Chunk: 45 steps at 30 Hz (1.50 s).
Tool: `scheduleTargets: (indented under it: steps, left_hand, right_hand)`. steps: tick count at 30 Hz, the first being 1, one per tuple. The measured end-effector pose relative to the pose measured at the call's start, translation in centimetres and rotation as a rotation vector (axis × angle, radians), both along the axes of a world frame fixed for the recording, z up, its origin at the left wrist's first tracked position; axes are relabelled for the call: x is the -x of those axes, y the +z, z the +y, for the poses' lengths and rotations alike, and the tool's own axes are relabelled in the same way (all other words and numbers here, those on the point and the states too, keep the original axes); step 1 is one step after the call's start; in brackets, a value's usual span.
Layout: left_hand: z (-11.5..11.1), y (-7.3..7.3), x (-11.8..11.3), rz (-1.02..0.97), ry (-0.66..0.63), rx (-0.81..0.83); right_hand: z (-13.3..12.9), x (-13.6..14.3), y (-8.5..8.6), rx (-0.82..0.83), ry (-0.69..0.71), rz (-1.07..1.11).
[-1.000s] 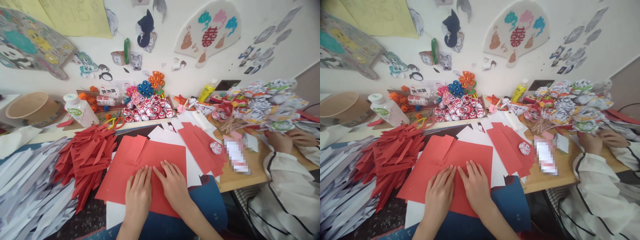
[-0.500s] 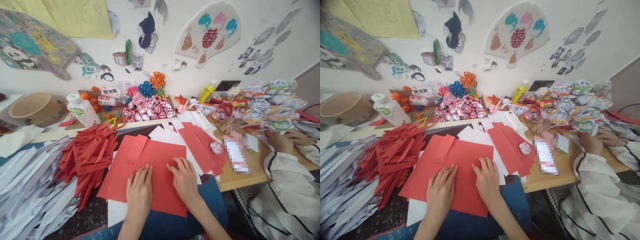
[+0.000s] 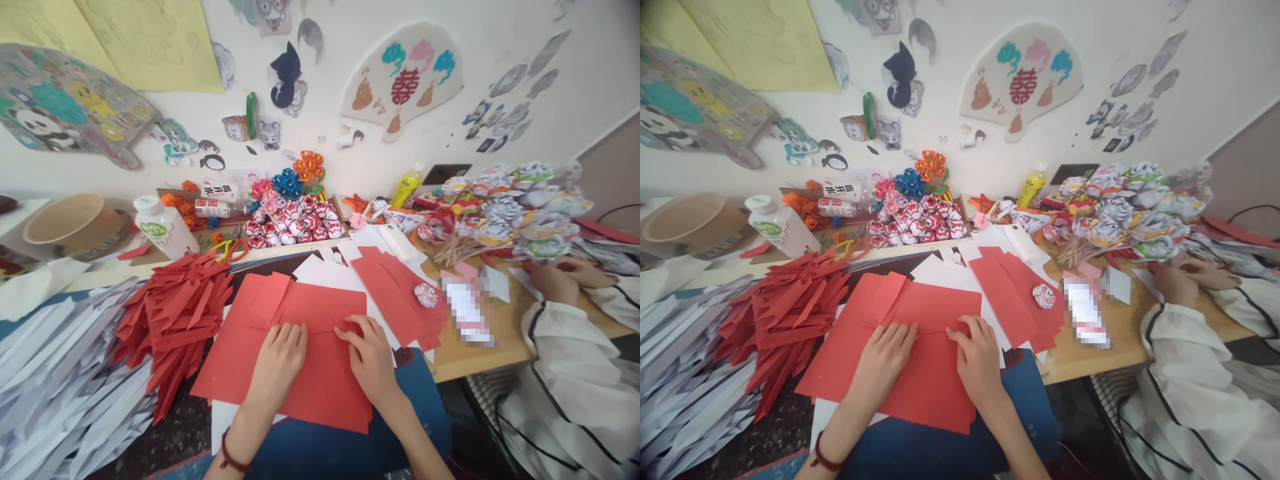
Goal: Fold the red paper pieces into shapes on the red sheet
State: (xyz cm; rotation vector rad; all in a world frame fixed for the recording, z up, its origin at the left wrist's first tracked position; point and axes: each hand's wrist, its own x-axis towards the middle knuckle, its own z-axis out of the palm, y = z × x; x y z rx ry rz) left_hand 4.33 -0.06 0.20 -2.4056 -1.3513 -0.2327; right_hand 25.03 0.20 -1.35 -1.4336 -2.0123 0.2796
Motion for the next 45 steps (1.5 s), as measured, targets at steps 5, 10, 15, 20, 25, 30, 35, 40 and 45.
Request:
scheduleTargets:
  steps: [5, 10, 15, 20, 25, 30, 35, 40, 45]
  left_hand:
    - [0.5, 0.3, 0.4, -0.079, -0.059, 0.027]
    - [1.1, 2.4, -0.2, -0.756, 0.185, 0.289]
    - [3.6, 4.5, -0.1, -1.209, 0.174, 0.670]
    - [6.1, 5.0, 0.4, -1.296, 0.095, 0.825]
    - [7.1, 4.5, 0.0, -1.052, 0.141, 0.670]
    - [7.3, 3.7, -0.3, -1.115, 0.123, 0.783]
    - [7.4, 2.9, 0.2, -1.234, 0.086, 0.945]
    - [7.2, 2.7, 0.5, -1.338, 0.056, 1.085]
    - [7.2, 2.5, 0.8, -1.360, 0.019, 1.150]
  right_hand:
    - [1.3, -0.9, 1.3, 0.155, 0.014, 0.217]
    - [3.8, -0.3, 3.0, 0.435, 0.177, 0.508]
    - [7.4, 1.6, 5.2, 0.667, 0.522, 0.818]
    - [10.9, 2.8, 5.7, 0.690, 0.671, 0.934]
    - [12.0, 3.3, 3.6, 0.615, 0.555, 0.969]
    - [11.7, 2.9, 3.2, 0.672, 0.522, 0.926]
    - [11.4, 2.2, 4.4, 0.748, 0.504, 0.842]
    - [11.2, 2.1, 3.9, 0.792, 0.515, 0.838]
    - [11.0, 2.0, 3.0, 0.806, 0.504, 0.835]
